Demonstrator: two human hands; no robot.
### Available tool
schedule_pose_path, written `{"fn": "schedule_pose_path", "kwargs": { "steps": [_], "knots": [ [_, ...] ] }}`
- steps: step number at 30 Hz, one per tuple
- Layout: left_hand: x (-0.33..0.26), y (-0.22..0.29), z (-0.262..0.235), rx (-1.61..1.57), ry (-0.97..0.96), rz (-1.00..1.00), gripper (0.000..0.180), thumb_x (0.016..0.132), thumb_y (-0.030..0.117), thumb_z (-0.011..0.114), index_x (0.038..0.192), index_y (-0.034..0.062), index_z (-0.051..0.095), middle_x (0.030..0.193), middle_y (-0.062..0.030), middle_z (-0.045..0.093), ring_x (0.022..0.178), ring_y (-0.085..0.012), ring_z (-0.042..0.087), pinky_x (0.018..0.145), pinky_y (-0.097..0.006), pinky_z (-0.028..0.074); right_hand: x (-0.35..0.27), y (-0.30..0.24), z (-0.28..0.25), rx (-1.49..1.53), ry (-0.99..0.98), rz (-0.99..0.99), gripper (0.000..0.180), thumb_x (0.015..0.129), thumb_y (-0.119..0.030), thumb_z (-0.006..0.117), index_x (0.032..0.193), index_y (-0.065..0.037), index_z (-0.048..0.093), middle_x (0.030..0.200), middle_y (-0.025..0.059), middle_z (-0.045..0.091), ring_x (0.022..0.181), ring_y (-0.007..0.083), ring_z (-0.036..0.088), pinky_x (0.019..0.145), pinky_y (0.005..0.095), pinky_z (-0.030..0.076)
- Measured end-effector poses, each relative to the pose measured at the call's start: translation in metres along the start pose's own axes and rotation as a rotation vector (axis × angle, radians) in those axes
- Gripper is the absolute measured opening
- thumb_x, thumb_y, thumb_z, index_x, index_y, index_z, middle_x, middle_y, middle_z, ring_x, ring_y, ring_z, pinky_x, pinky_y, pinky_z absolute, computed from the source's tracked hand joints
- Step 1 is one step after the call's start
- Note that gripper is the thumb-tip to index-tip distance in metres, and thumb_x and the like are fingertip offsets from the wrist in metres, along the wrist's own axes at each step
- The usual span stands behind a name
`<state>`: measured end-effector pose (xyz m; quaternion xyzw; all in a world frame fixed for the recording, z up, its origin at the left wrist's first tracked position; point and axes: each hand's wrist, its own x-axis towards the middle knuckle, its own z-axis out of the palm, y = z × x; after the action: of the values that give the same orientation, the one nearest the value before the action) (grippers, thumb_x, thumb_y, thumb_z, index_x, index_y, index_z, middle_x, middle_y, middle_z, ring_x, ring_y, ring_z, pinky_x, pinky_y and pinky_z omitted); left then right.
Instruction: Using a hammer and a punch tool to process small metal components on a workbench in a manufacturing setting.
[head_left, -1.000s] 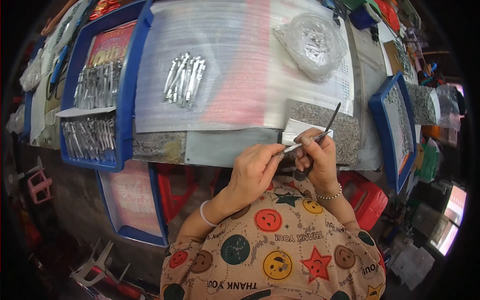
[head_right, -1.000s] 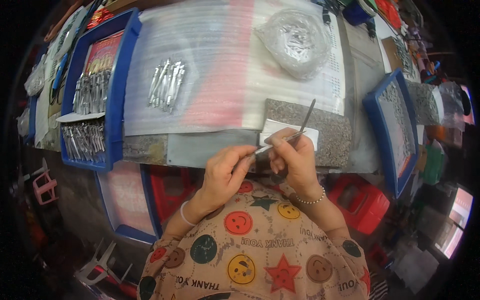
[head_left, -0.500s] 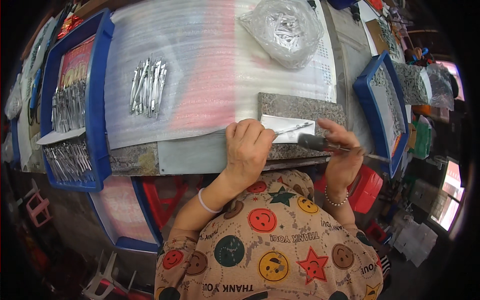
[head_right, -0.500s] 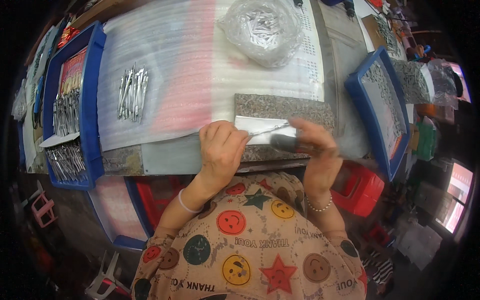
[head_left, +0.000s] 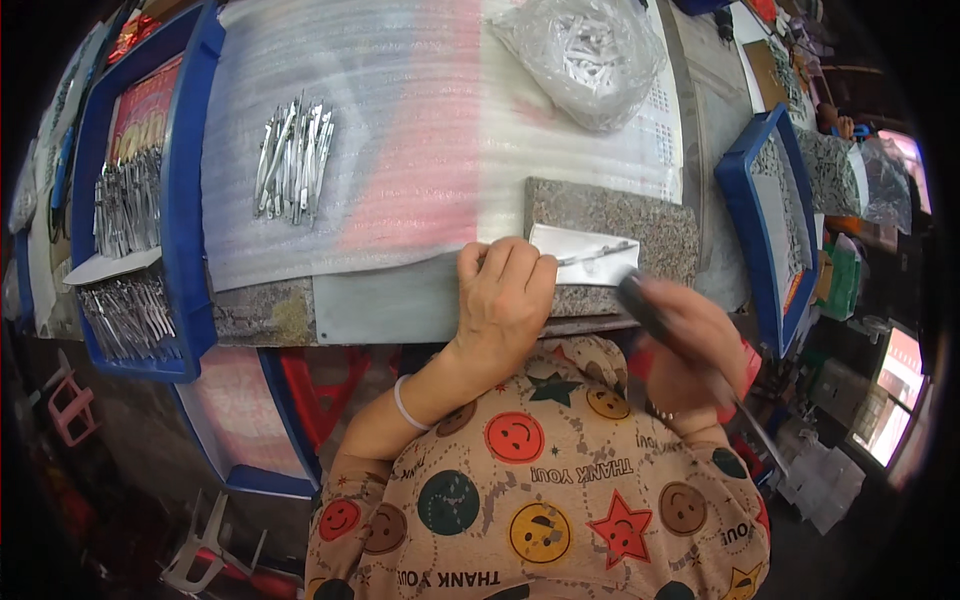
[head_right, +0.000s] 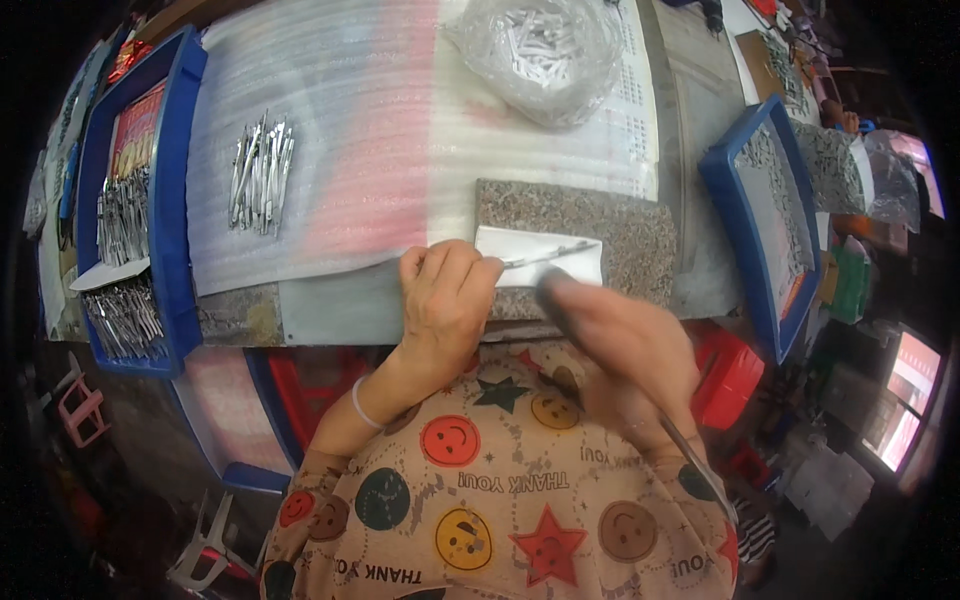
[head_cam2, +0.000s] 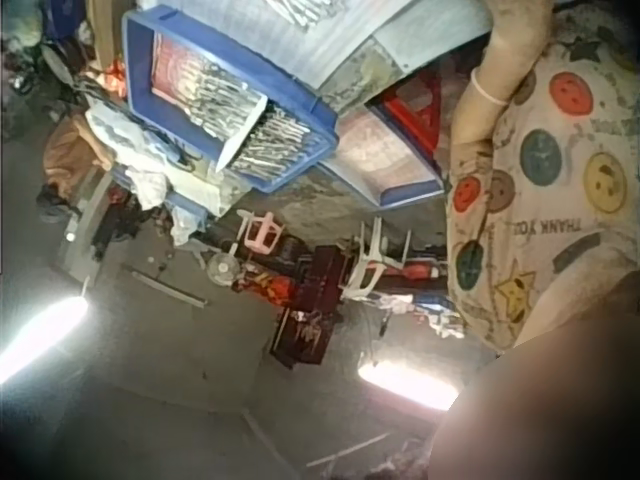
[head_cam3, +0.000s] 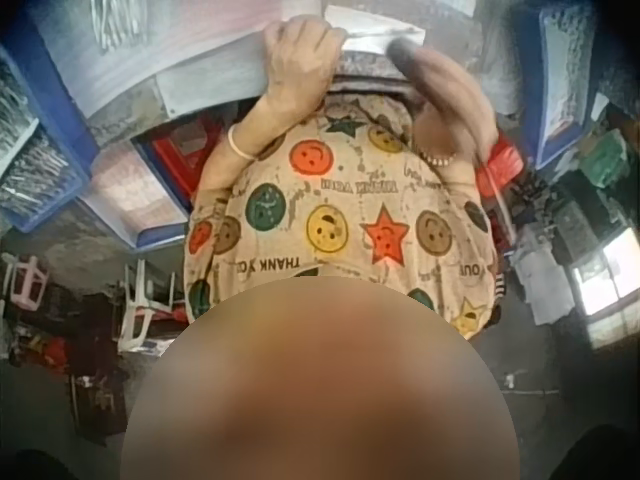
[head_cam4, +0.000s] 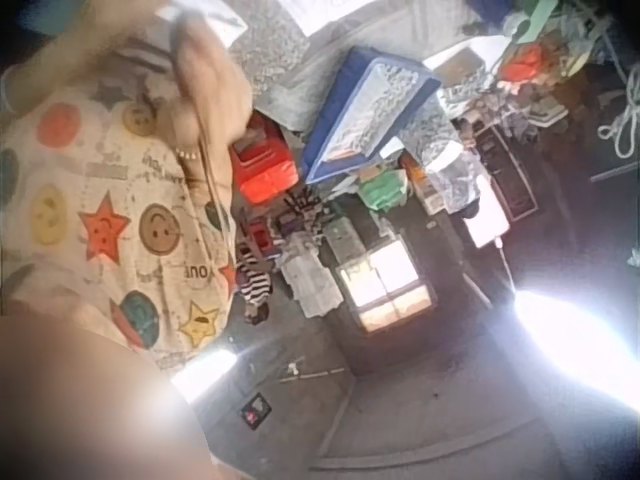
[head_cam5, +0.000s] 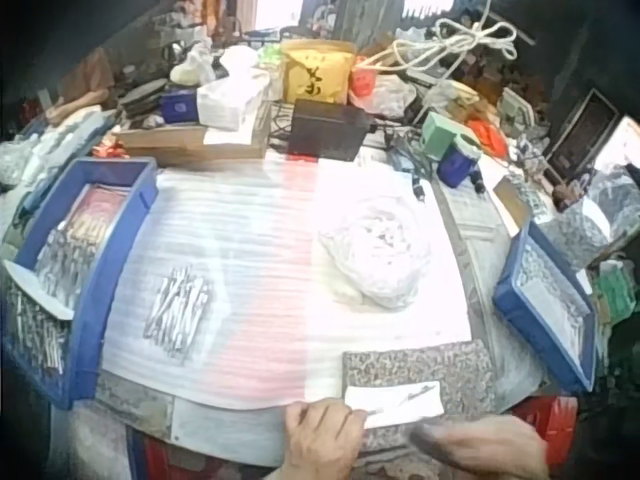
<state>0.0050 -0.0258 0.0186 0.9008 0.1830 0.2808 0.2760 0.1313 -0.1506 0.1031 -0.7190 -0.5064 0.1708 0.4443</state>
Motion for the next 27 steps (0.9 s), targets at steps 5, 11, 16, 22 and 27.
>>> {"fn": "schedule_pose_path", "kwargs": {
  "steps": [5,11,16,22,27],
  "knots": [
    [0.007,0.0,-0.004,-0.022,-0.01,0.017,0.013,0.075,0.007,0.058,0.088,0.0059,0.057,0.086,-0.0089,0.051,0.088,-0.0251,0.053,0.079,-0.04,0.036,0.023,0.018,0.021,-0.079,-0.128,0.115,0.021,0.098,-0.013,0.049,0.103,0.001,0.064,0.084,0.0164,0.063,0.07,0.0301,0.064,0.062,0.0334,0.051],
    [0.007,0.0,-0.002,-0.013,0.031,0.018,0.016,0.075,0.002,0.061,0.09,0.0064,0.058,0.085,-0.0079,0.051,0.085,-0.0251,0.054,0.078,-0.039,0.035,0.012,0.007,-0.007,0.03,0.224,0.176,0.043,0.105,-0.027,0.034,0.102,0.001,0.068,0.09,0.0101,0.068,0.071,0.0112,0.058,0.062,0.0242,0.047],
    [0.011,-0.004,-0.021,-0.134,0.231,-0.052,0.019,0.075,-0.001,0.064,0.092,0.006,0.059,0.089,-0.0096,0.059,0.088,-0.0266,0.058,0.081,-0.039,0.036,0.008,0.001,-0.021,0.028,0.328,-0.148,0.052,0.103,-0.044,0.032,0.095,-0.001,0.06,0.102,0.0213,0.067,0.083,0.0234,0.061,0.072,0.029,0.049],
    [0.018,-0.046,-0.086,-0.081,0.497,-0.313,0.007,0.087,0.004,0.064,0.094,0.001,0.062,0.089,-0.0118,0.065,0.085,-0.0275,0.061,0.077,-0.034,0.046,0.003,-0.011,0.008,0.226,0.191,-0.059,0.03,0.104,-0.025,0.038,0.112,-0.001,0.052,0.109,0.0191,0.062,0.059,0.0088,0.052,0.054,0.0199,0.041],
    [0.013,-0.097,-0.119,0.161,0.636,-0.48,0.006,0.088,0.007,0.062,0.091,0.0021,0.061,0.084,-0.0115,0.064,0.081,-0.0284,0.06,0.077,-0.038,0.043,0.008,-0.021,0.024,0.189,-0.1,0.127,0.021,0.091,0.001,0.046,0.102,0.004,0.064,0.095,0.0128,0.065,0.064,0.0133,0.057,0.058,0.025,0.045]
  ]
}}
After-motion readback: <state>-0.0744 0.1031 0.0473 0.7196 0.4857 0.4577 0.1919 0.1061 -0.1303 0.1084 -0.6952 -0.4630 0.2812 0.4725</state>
